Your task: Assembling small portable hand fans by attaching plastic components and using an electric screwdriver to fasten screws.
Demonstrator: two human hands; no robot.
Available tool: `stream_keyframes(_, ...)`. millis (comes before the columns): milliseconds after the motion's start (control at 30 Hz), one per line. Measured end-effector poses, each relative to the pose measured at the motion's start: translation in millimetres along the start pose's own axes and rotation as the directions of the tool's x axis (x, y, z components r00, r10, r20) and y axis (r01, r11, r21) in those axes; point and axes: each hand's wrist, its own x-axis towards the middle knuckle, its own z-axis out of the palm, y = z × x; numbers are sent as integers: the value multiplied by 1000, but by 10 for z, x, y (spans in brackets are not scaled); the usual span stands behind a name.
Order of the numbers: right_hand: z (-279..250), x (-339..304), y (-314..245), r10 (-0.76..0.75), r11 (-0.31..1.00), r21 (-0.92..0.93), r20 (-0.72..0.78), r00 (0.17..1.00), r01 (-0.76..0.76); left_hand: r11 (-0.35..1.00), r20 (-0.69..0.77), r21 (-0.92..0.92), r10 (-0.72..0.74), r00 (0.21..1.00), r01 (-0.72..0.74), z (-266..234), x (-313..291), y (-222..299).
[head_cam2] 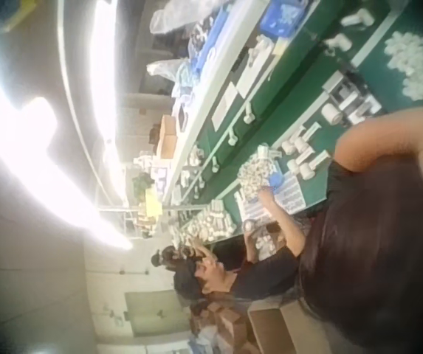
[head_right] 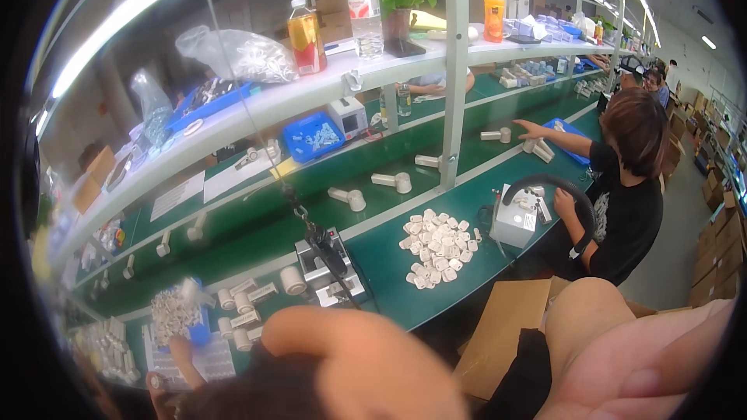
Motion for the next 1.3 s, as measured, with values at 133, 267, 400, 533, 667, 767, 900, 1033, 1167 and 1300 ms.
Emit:
stream_keyframes(133, -10, 183, 138, 27, 999, 15, 67, 997, -28, 837, -596, 271, -242, 766, 475, 63, -400, -285)
stream_keyframes(267, 999, 734, 342, 79, 997, -31, 100, 992, -76, 840, -901, 377, 236, 363, 391, 711, -1160, 77)
stream_keyframes(400, 922, 754, 276, 99, 994, -66, 135, 986, -90, 648, -652, 751, 695, 304, 127, 1592, -1068, -12)
stream_keyframes(533, 768, 771, 365, 86, 996, -52, 175, 981, -78, 703, -659, 710, 639, 395, 46, 1460, -908, 29)
stream_keyframes(667, 57, 571, -61, 91, 993, -89, 238, 967, -72, 797, -653, 596, 550, 521, -95, 1016, -794, 43)
stream_keyframes(767, 343, 428, -280, 107, 989, -127, 229, 968, -79, 961, -563, 267, 217, 797, -73, 505, -635, 298)
stream_keyframes(900, 569, 425, 65, 120, 989, -114, 236, 964, -95, 983, -469, -108, 85, 879, -152, 221, -467, 79)
stream_keyframes(1033, 522, 469, 654, 102, 995, -36, 255, 961, -96, 983, -666, -135, -182, 723, 123, 395, -314, -142)
stream_keyframes(1167, 1457, 974, 642, 64, 997, -61, 262, 963, -49, 896, -744, -235, -415, 524, 377, 1796, -810, 209)
stream_keyframes(1300, 4, 443, 1334, -248, 961, -17, 397, 884, 277, 828, -848, -50, -331, 414, 559, 2164, -2064, -533)
